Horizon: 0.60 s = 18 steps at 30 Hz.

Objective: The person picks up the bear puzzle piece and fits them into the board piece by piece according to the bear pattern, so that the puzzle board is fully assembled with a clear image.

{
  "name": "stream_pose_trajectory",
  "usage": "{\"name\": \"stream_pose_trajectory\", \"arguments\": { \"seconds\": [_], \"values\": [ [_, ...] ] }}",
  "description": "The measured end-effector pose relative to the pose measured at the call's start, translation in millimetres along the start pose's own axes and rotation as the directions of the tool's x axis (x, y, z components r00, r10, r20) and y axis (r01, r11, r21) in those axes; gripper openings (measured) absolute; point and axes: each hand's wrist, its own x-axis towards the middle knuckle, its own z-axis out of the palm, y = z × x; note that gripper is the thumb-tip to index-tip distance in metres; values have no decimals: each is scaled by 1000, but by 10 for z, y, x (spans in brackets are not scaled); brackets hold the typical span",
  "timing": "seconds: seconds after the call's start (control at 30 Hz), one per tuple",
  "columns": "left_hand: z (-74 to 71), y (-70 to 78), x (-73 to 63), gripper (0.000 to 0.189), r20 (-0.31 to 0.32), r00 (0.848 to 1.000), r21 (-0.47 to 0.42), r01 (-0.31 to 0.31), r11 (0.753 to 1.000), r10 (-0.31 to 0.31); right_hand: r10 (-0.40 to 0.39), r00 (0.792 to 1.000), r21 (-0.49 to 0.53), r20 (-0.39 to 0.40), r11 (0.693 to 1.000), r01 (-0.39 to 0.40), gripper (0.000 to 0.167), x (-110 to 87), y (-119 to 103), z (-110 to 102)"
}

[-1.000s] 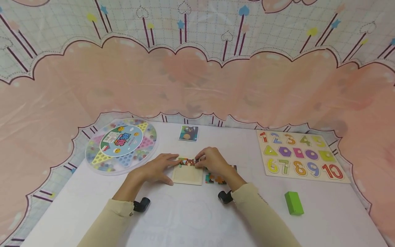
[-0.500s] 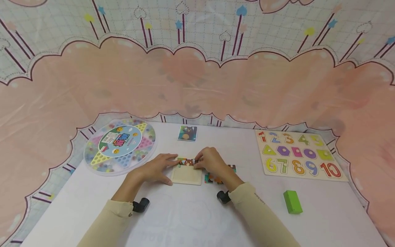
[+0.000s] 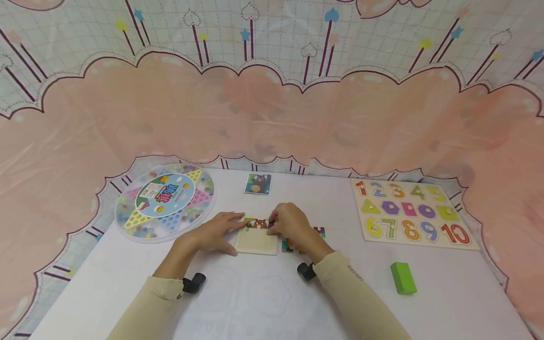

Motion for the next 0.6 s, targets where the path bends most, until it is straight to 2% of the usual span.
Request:
{"name": "stream_pose_trajectory", "arguments": {
  "seconds": [0.23, 0.6],
  "values": [
    [8, -31, 1, 87, -6, 1000, -23, -4, 1000, 4, 63, 998, 20, 27, 998, -64, 24, 11, -4, -17],
    [-4, -58, -1, 86, 13, 1000, -53, -26, 998, 27, 48, 999, 54, 24, 997, -49, 24, -12, 12, -15]
  ]
}}
